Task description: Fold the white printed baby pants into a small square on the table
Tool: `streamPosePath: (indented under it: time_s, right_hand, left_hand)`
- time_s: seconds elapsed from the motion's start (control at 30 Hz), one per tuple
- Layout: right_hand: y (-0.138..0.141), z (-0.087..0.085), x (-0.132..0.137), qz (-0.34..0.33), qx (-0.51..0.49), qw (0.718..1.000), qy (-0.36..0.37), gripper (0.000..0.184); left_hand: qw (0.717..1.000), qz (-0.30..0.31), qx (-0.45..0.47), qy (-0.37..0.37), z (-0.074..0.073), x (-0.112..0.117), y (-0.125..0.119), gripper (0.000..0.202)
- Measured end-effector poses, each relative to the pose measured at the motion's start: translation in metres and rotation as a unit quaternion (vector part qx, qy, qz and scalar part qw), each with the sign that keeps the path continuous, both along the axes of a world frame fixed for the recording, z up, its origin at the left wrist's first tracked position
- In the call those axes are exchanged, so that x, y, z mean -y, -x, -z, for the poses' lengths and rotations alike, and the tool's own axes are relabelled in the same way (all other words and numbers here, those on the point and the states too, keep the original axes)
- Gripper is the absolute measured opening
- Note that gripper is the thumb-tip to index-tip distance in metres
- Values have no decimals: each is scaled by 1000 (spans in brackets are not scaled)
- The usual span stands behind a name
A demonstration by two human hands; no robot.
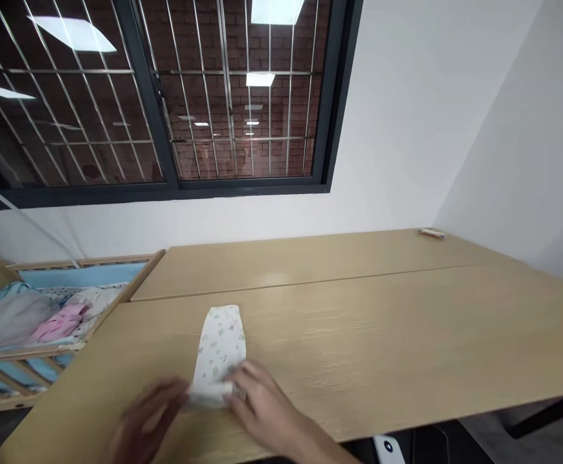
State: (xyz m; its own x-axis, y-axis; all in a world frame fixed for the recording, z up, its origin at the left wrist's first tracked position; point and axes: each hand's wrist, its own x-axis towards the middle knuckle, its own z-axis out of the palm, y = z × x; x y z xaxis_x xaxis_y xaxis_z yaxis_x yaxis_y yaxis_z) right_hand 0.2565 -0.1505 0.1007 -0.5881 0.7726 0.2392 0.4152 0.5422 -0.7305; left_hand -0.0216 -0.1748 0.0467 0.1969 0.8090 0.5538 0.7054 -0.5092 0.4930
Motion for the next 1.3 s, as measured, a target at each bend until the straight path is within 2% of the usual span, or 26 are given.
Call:
streamPosePath:
  time_s: [0.07, 0.1, 0.2, 0.27, 0.33, 0.43, 0.5, 0.57, 0.63, 0.7, 0.77, 0.83, 0.9, 0.97, 1.03, 1.13, 1.2, 1.3]
  right_hand:
    - [11, -13, -36, 26, -34, 999, -10, 27]
    - [18, -13, -58, 45, -43, 998, -16, 25]
    - [39, 9, -127, 143, -61, 988, 0, 21]
    - [50, 30, -165, 192, -36, 980, 34, 16]
    - [59, 48, -191, 218, -12, 975, 49, 10]
    - [66, 63, -208, 232, 22, 971, 56, 8]
    - [67, 63, -207, 233, 42, 970, 49, 11]
    - [65, 57, -198, 229, 53, 972, 30, 19]
    - [61, 43, -182, 199, 60, 978, -10, 32]
    - [58, 26, -159, 118, 77, 987, -72, 45]
    - [58, 12, -132, -6, 102, 987, -127, 55]
    - [62, 5, -107, -134, 116, 973, -149, 57]
    - [70, 10, -90, -240, 121, 951, -152, 59]
    - [78, 23, -83, -295, 131, 936, -139, 59]
    - [83, 40, -88, -299, 152, 935, -115, 58]
    - [83, 62, -112, -254, 178, 946, -95, 55]
    - [80, 70, -134, -218, 187, 953, -100, 56]
    - [77, 72, -170, -174, 207, 957, -110, 58]
  left_hand:
    - [999, -25, 42, 14, -17, -39, -3, 24]
    - [998, -36, 44, 33, -24, -60, -6, 25]
    - [991, -79, 14, 106, -35, -123, -13, 24]
    - [987, -104, 1, 125, -30, -157, -18, 23]
    - [983, -120, -14, 140, -18, -180, -22, 22]
    - [978, -132, -42, 154, -4, -196, -27, 22]
    - [978, -141, -59, 145, -2, -193, -30, 26]
    - [977, -156, -72, 124, -6, -178, -33, 32]
    - [977, -166, -84, 103, -6, -149, -37, 37]
    - [978, -164, -105, 80, 3, -111, -43, 38]
    - [973, -154, -173, 1, 27, -71, -49, 41]
    - [956, -165, -234, -70, 61, -42, -53, 41]
    - [933, -146, -294, -147, 96, -29, -52, 40]
    - [911, -157, -328, -196, 124, -28, -48, 41]
    - [899, -178, -336, -218, 140, -32, -46, 37]
    - [899, -208, -322, -213, 148, -39, -49, 33]
    - [903, -241, -303, -186, 148, -41, -56, 36]
    - [909, -273, -276, -152, 151, -42, -64, 38]
